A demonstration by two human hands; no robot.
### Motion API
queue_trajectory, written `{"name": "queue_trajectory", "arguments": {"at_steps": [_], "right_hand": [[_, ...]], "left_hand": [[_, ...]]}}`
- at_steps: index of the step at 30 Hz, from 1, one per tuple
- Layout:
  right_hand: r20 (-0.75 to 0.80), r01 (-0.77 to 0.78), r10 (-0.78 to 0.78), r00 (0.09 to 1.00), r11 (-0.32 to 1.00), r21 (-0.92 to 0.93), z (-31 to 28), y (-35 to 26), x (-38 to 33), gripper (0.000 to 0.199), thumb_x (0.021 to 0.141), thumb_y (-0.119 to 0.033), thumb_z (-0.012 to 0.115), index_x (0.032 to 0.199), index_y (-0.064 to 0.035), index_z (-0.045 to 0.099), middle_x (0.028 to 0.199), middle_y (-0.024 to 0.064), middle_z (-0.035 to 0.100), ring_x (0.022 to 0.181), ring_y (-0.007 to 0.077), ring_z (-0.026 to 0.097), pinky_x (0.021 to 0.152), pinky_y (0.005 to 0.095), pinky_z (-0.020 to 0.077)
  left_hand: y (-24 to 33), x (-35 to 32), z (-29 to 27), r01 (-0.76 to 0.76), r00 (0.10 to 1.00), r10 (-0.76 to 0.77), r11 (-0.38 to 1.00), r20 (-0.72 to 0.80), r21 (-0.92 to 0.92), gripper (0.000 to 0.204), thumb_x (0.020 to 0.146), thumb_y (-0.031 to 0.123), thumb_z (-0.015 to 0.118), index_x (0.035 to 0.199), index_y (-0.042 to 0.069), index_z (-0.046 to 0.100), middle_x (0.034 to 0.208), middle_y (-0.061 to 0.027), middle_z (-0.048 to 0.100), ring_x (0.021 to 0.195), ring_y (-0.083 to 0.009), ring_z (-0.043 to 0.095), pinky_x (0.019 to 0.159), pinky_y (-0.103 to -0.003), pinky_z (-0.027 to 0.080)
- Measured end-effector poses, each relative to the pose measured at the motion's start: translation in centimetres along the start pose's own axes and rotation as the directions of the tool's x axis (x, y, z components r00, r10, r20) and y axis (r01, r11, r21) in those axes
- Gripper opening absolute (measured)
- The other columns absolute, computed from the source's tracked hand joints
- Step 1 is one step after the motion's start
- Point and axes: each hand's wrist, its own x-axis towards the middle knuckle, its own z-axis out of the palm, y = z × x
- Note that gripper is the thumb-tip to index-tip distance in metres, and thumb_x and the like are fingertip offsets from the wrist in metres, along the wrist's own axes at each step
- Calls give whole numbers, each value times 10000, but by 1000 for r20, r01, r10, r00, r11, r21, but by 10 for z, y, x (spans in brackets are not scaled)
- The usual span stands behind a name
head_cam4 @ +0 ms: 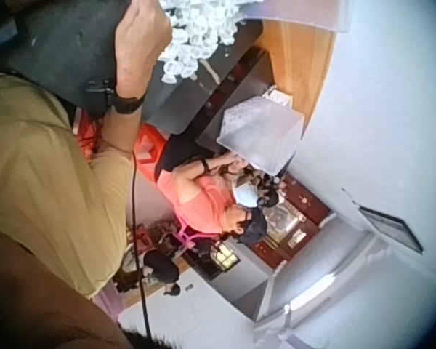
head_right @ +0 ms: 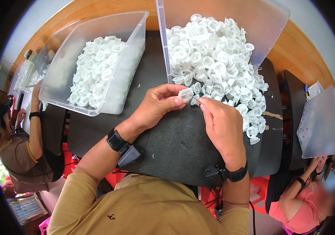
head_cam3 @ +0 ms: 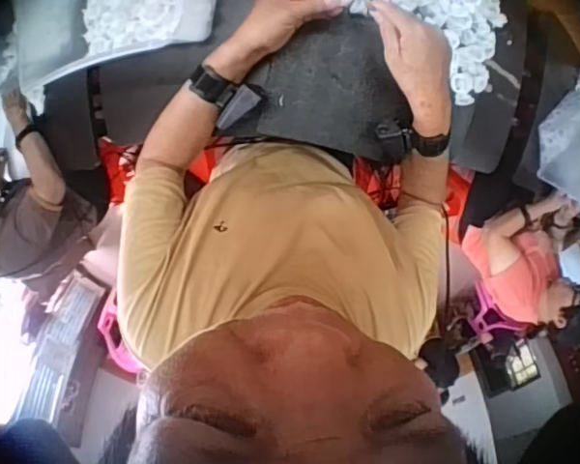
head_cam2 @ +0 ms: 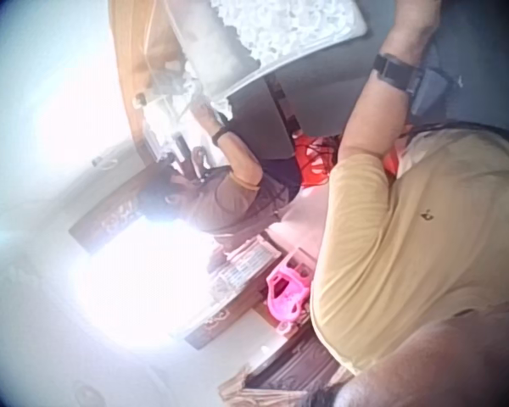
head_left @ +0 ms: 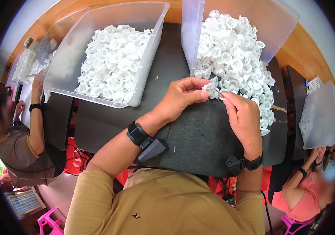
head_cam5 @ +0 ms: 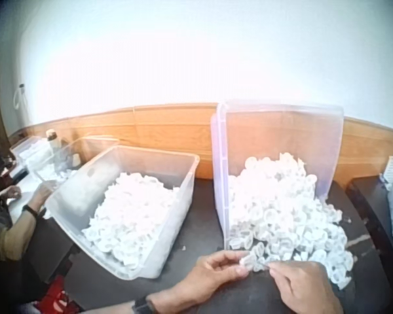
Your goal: Manually inspecting and sorting small white plastic components at a workbench.
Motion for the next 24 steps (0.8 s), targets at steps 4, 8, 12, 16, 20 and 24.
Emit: {"name": "queue_trajectory", "arguments": {"at_steps": [4, 8, 12, 16, 20, 24], "right_hand": [[-40, 44, -45, 998, 998, -38, 3, 1, -1, 175, 888, -105, 568, 1012, -66, 684, 838, 125, 675, 715, 315, 649, 617, 386, 499], [-38, 46, -49, 998, 996, -73, 3, -2, -1, 178, 887, -106, 569, 1016, -73, 686, 843, 119, 677, 712, 312, 649, 613, 387, 499], [-50, 43, -49, 998, 991, -128, 5, -3, -1, 186, 887, -115, 570, 1028, -88, 687, 840, 111, 680, 707, 308, 650, 605, 390, 499], [-50, 39, -46, 998, 989, -143, 6, -6, -2, 190, 888, -117, 567, 1035, -98, 687, 840, 104, 682, 701, 306, 652, 601, 389, 500], [-41, 44, -52, 998, 985, -168, 7, -7, -4, 197, 873, -108, 575, 1037, -98, 684, 840, 100, 682, 693, 302, 652, 589, 385, 502], [-45, 70, -89, 995, 947, -312, 9, -10, -7, 232, 831, -83, 578, 1039, -96, 680, 780, 83, 658, 645, 276, 645, 551, 373, 499]], "left_hand": [[0, 1, -2, 18, 1000, -18, 1000, 22, -2, 345, 894, 85, 659, 1211, -20, 572, 1168, -101, 610, 1036, -164, 612, 927, -298, 518], [-2, 1, -2, 8, 999, -7, 1000, 35, -22, 344, 893, 90, 662, 1209, -16, 576, 1165, -100, 613, 1035, -161, 611, 921, -294, 518], [-2, 0, -2, 3, 999, -2, 1000, 36, -21, 350, 887, 90, 671, 1208, -15, 583, 1150, -97, 623, 1029, -156, 612, 912, -288, 518], [-3, 0, -2, 0, 1000, 1, 1000, 31, -18, 356, 880, 82, 677, 1211, -16, 587, 1131, -97, 637, 1012, -152, 618, 908, -285, 518], [-2, 0, 0, 8, 1000, -7, 1000, 13, -6, 355, 869, 69, 687, 1201, -18, 596, 1111, -93, 649, 988, -145, 625, 908, -281, 516], [-4, 0, 2, -13, 1000, 14, 998, -23, 57, 329, 845, 48, 708, 1156, -22, 628, 1089, -82, 660, 962, -123, 627, 889, -262, 512]]}}
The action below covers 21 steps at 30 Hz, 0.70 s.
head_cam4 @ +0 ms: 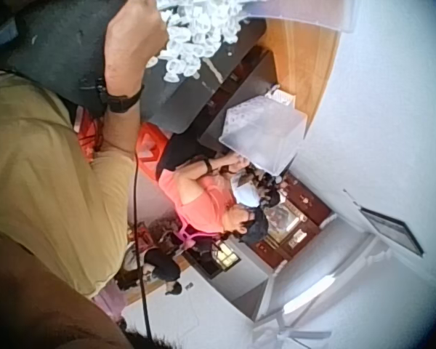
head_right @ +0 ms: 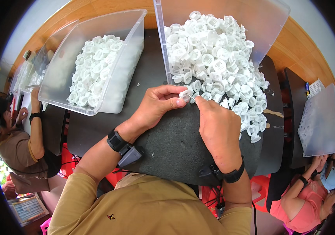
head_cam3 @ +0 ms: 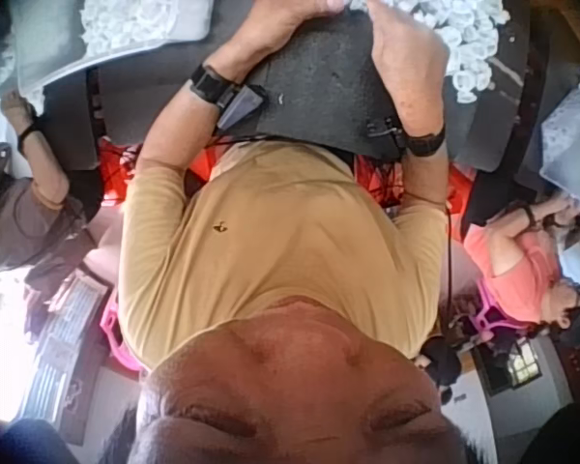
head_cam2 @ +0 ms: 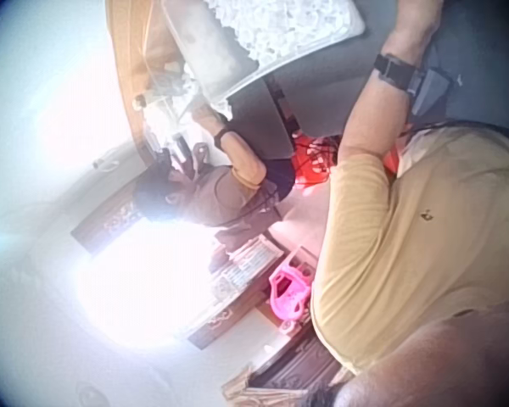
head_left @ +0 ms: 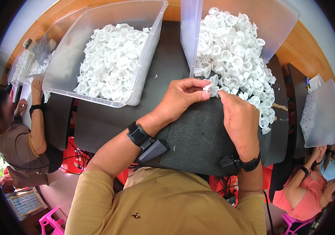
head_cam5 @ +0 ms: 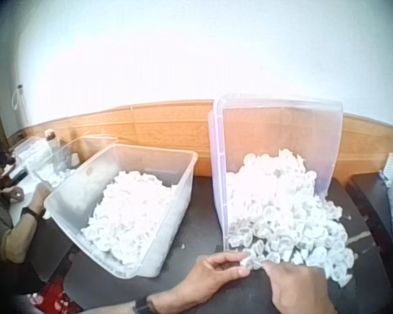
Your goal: Manually inspecting and sorting small white plastic components at a workbench.
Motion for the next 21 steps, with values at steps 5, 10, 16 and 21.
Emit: {"name": "queue_trajectory", "arguments": {"at_steps": [5, 10, 16, 21], "right_hand": [[46, 39, -30, 998, 980, -197, -2, -5, -3, 259, 802, -74, 576, 1040, -104, 675, 693, 53, 611, 607, 244, 637, 524, 365, 492], [32, 63, -60, 998, 992, -108, 1, 4, -2, 230, 822, -84, 574, 1032, -99, 668, 739, 58, 627, 634, 253, 642, 538, 376, 493], [39, -36, 22, 999, 912, 410, -8, 16, 5, 174, 904, -77, 533, 1038, -44, 640, 879, 128, 663, 724, 317, 637, 629, 367, 490], [186, -190, 94, 978, 774, 604, -15, 18, 8, 201, 894, -52, 557, 1075, -32, 640, 885, 136, 661, 703, 278, 628, 629, 322, 477]], "left_hand": [[-2, -1, 4, -50, 999, 52, 990, -9, 132, 313, 834, 40, 718, 1132, -22, 645, 1065, -65, 667, 948, -99, 621, 865, -242, 507], [2, -1, 3, -56, 998, 61, 973, -16, 224, 319, 847, 62, 710, 1147, -24, 639, 1065, -66, 667, 941, -101, 623, 865, -240, 507], [5, 4, -8, 56, 997, -53, 998, 63, -31, 364, 895, 113, 665, 1222, -25, 581, 1166, -97, 625, 1032, -169, 620, 923, -297, 517], [7, 4, -11, 70, 993, -60, 993, 101, -96, 361, 912, 135, 647, 1230, -15, 563, 1187, -97, 609, 1083, -181, 600, 946, -318, 512]]}}
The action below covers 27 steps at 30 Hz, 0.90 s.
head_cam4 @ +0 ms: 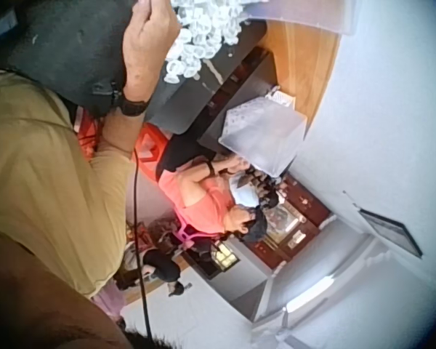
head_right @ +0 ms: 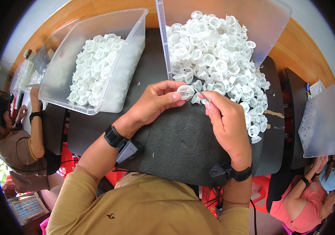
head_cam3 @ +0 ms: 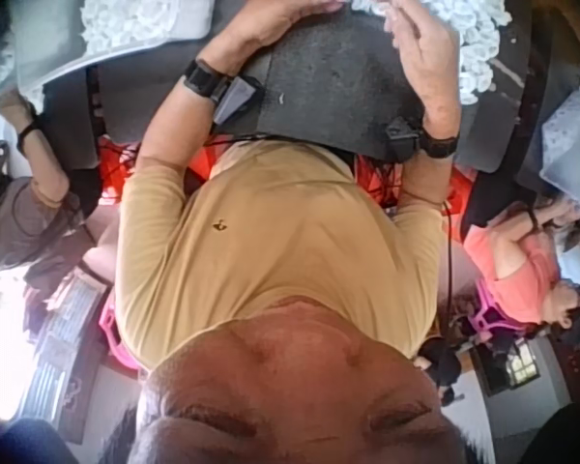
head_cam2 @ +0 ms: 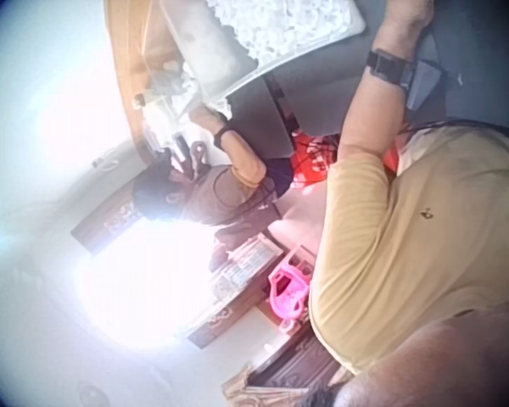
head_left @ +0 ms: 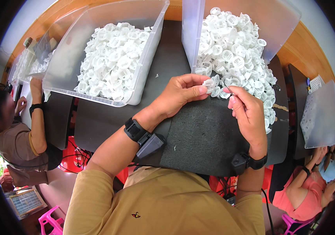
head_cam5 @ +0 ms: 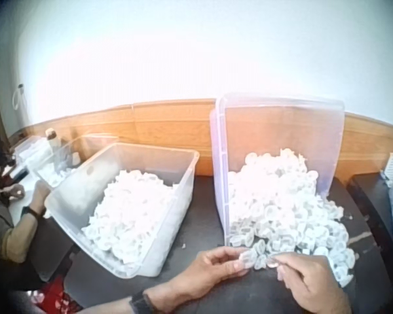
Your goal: Manually inspecting and sorting small white plastic components at a workbench.
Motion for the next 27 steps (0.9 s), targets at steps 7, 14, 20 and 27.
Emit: {"name": "queue_trajectory", "arguments": {"at_steps": [7, 14, 20, 27], "right_hand": [[-38, 103, -119, 992, 952, -289, -1, 1, 1, 331, 865, -41, 596, 1173, -143, 662, 840, 119, 676, 644, 249, 621, 591, 311, 477], [-23, 106, -118, 993, 949, -298, 4, 2, -3, 421, 835, 9, 567, 1200, -182, 654, 773, 114, 654, 636, 267, 619, 596, 358, 492], [27, 60, -54, 998, 945, -321, 1, 0, -5, 452, 802, 24, 564, 1199, -174, 653, 789, 131, 656, 655, 297, 625, 593, 383, 489], [-1, 123, -133, 991, 919, -375, 4, 2, -4, 439, 801, 18, 568, 1181, -179, 661, 767, 119, 648, 651, 309, 617, 584, 394, 485]], "left_hand": [[2, -1, -2, 5, 1000, -5, 1000, 5, 16, 335, 909, 122, 649, 1206, -14, 573, 1177, -95, 611, 1069, -172, 604, 942, -308, 513], [0, 0, -2, 22, 999, -21, 999, -33, 29, 328, 892, 78, 661, 1196, -19, 588, 1157, -98, 624, 1025, -161, 621, 918, -295, 528], [-1, -1, -1, 21, 999, -20, 999, -50, 26, 310, 883, 72, 671, 1170, -23, 608, 1122, -101, 641, 1000, -161, 630, 901, -291, 533], [-2, -1, -1, 4, 998, 0, 998, -61, 62, 310, 866, 53, 686, 1156, -32, 614, 1096, -112, 650, 967, -153, 638, 882, -279, 536]]}}
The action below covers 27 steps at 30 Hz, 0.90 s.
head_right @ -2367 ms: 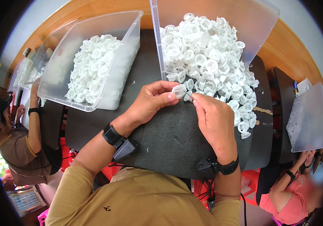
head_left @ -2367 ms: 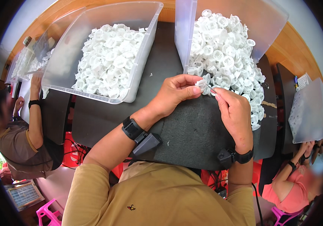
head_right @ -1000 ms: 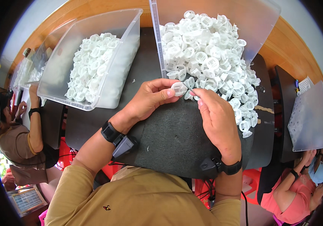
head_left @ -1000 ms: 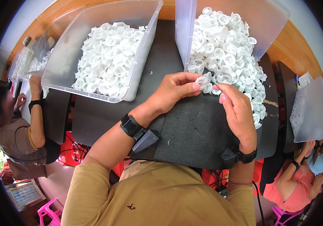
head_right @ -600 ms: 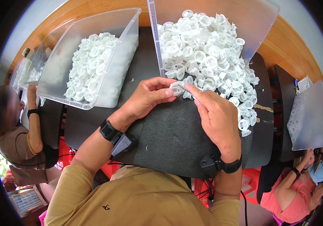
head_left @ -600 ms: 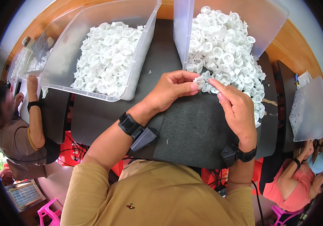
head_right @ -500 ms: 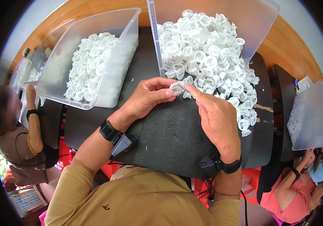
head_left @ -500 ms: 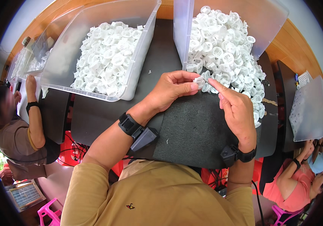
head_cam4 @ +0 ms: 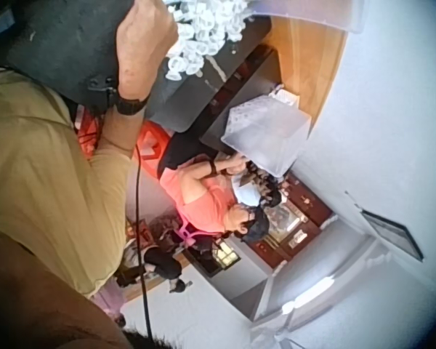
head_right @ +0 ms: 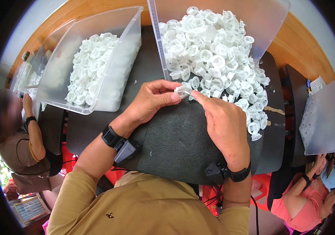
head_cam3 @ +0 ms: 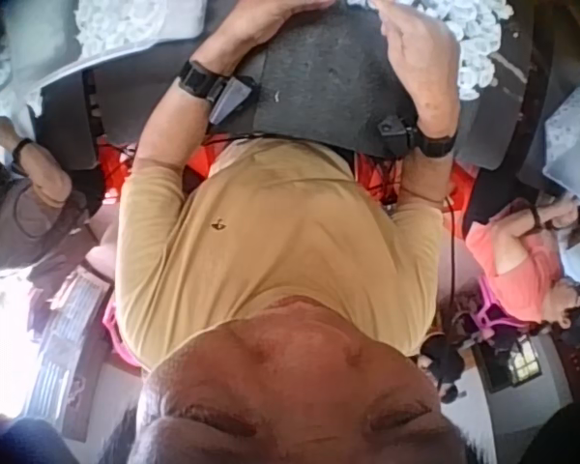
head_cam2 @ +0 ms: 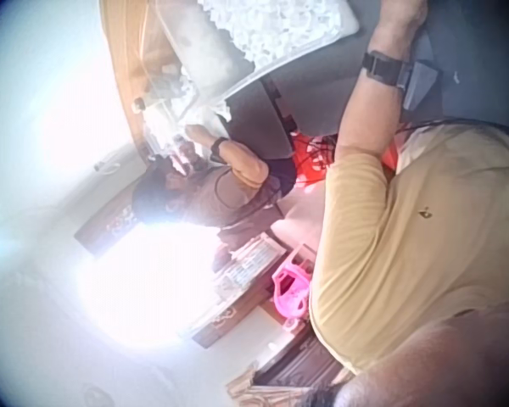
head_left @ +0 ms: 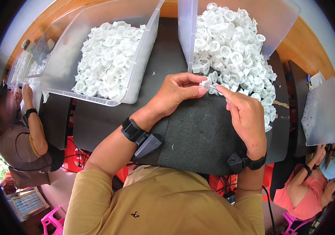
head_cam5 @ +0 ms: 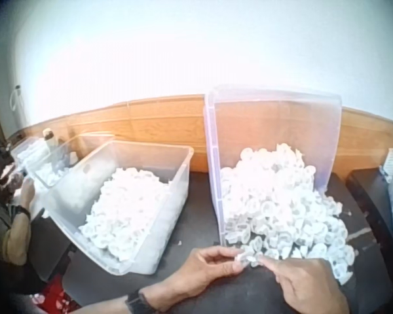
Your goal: Manually inspecting and sorting small white plastic components at a workbench.
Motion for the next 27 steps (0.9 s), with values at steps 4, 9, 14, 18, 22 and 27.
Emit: {"name": "queue_trajectory", "arguments": {"at_steps": [4, 9, 14, 18, 22, 27], "right_hand": [[-6, 4, -4, 1000, 998, -57, 0, -1, -1, 404, 814, -7, 576, 1163, -188, 671, 768, 101, 654, 650, 301, 622, 573, 394, 484], [-20, 5, -8, 1000, 994, -109, 1, -4, -1, 374, 828, -28, 578, 1147, -194, 680, 760, 85, 651, 640, 287, 623, 555, 383, 479], [-35, 17, -22, 999, 991, -131, 2, -4, -2, 359, 821, -27, 580, 1130, -177, 684, 747, 81, 642, 632, 287, 622, 552, 383, 476], [-59, 24, -31, 998, 993, -117, 4, -4, -2, 357, 815, -22, 581, 1122, -172, 685, 737, 81, 634, 630, 288, 620, 551, 384, 474], [-23, 2, -6, 1000, 985, -175, 2, -9, -3, 342, 823, -33, 565, 1115, -166, 685, 746, 78, 641, 628, 292, 625, 548, 392, 477], [4, -6, 7, 1000, 965, -263, 2, -12, -5, 344, 827, -39, 538, 1112, -161, 685, 764, 84, 652, 623, 296, 629, 546, 400, 481]], "left_hand": [[2, 0, 2, 0, 1000, 0, 1000, 2, 11, 309, 858, 48, 695, 1144, -37, 618, 1075, -110, 657, 953, -147, 641, 877, -274, 537], [2, -1, 2, 0, 1000, 0, 1000, 10, 9, 315, 847, 47, 707, 1141, -32, 622, 1049, -101, 666, 946, -136, 641, 875, -269, 529], [4, -1, 3, -4, 1000, 3, 1000, 15, 27, 329, 839, 49, 717, 1144, -30, 623, 1034, -98, 671, 942, -129, 638, 874, -266, 517], [3, -1, 3, -5, 1000, 5, 999, 6, 32, 347, 832, 53, 726, 1150, -38, 619, 1038, -98, 670, 945, -129, 637, 879, -266, 514], [3, -2, 3, -3, 1000, 3, 999, 6, 43, 342, 826, 48, 730, 1140, -39, 627, 1046, -97, 669, 953, -130, 635, 884, -265, 512], [4, -3, 8, -27, 1000, 27, 992, 6, 127, 282, 814, 4, 723, 1086, -35, 658, 1086, -91, 655, 954, -128, 632, 882, -264, 512]]}}
